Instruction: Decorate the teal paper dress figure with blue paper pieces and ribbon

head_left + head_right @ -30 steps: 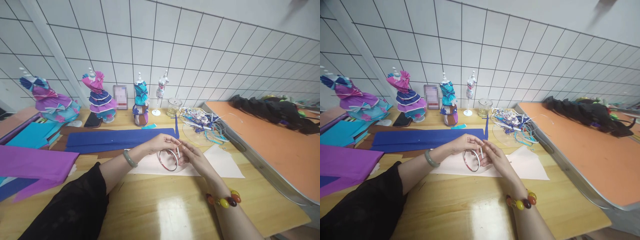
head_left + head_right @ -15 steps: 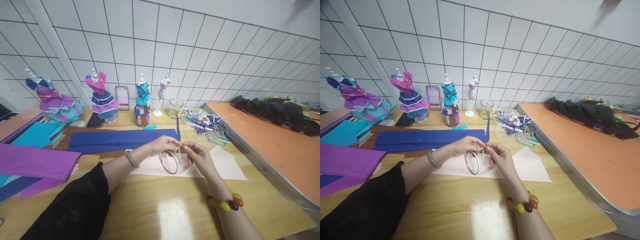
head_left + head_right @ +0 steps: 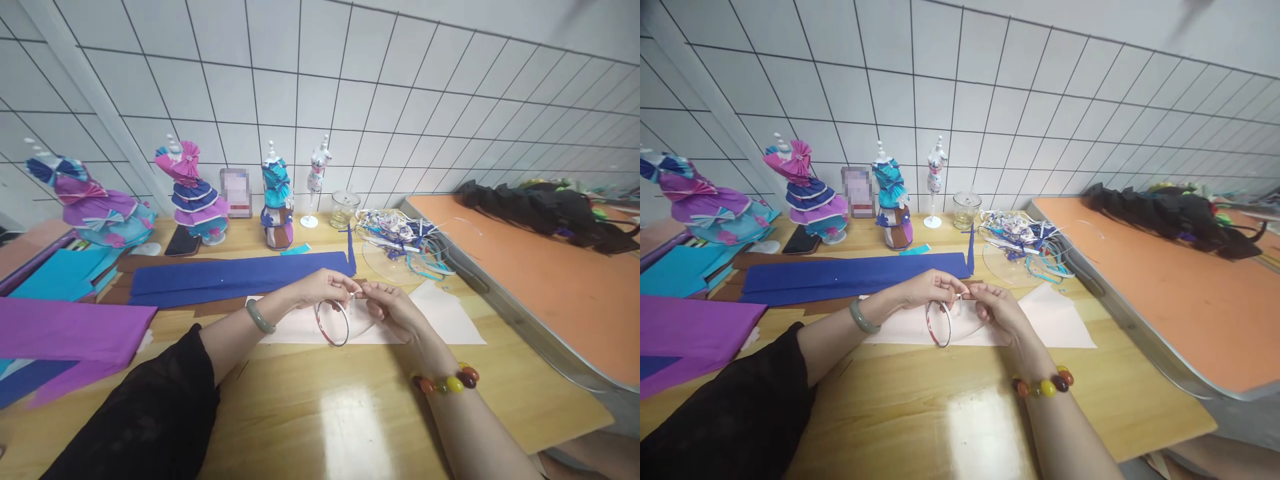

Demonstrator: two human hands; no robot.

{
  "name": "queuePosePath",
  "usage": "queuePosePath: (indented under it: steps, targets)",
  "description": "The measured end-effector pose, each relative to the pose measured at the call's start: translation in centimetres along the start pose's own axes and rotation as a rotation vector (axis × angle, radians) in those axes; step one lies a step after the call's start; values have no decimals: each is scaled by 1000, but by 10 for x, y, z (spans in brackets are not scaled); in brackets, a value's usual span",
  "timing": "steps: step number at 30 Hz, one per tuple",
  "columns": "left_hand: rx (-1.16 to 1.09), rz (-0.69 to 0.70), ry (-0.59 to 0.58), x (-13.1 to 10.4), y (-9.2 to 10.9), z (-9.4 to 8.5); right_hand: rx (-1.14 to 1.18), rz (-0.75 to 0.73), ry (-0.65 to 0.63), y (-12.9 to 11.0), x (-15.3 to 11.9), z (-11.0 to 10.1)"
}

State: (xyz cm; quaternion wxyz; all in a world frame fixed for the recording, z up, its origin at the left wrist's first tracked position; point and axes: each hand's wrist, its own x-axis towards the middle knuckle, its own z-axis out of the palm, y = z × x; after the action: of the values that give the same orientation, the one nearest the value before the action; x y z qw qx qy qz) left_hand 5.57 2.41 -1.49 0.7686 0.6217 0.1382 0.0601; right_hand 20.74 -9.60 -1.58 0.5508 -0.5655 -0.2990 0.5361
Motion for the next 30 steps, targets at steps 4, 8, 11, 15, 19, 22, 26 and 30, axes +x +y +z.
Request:
queuePosePath:
  steps: [4, 8, 11, 15, 19, 22, 26, 30]
  targets:
    - [-37, -5, 25, 2, -1, -4, -73, -108, 162, -5, 4, -17]
    - [-61, -9, 90, 2, -1, -10, -559, -278, 414, -3, 7, -30]
    - [-76, -30, 128, 0, 1, -14, -1076, -257, 379, 3, 6, -34]
    - [-90, -34, 143, -1, 3, -17, -1423, -283, 362, 11, 3, -34]
    - [-92, -34, 162, -1, 4, -16, -1556, -304, 346, 18, 1, -32]
    - [-97, -46, 159, -2, 5, -15, -1515, -287, 346, 17, 2, -31]
    - [-102, -40, 149, -2, 6, -14, -1239, -203, 295, 7, 2, -36]
    - [-104, -47, 154, -2, 7, -14, -895, -315, 464, -11, -4, -38]
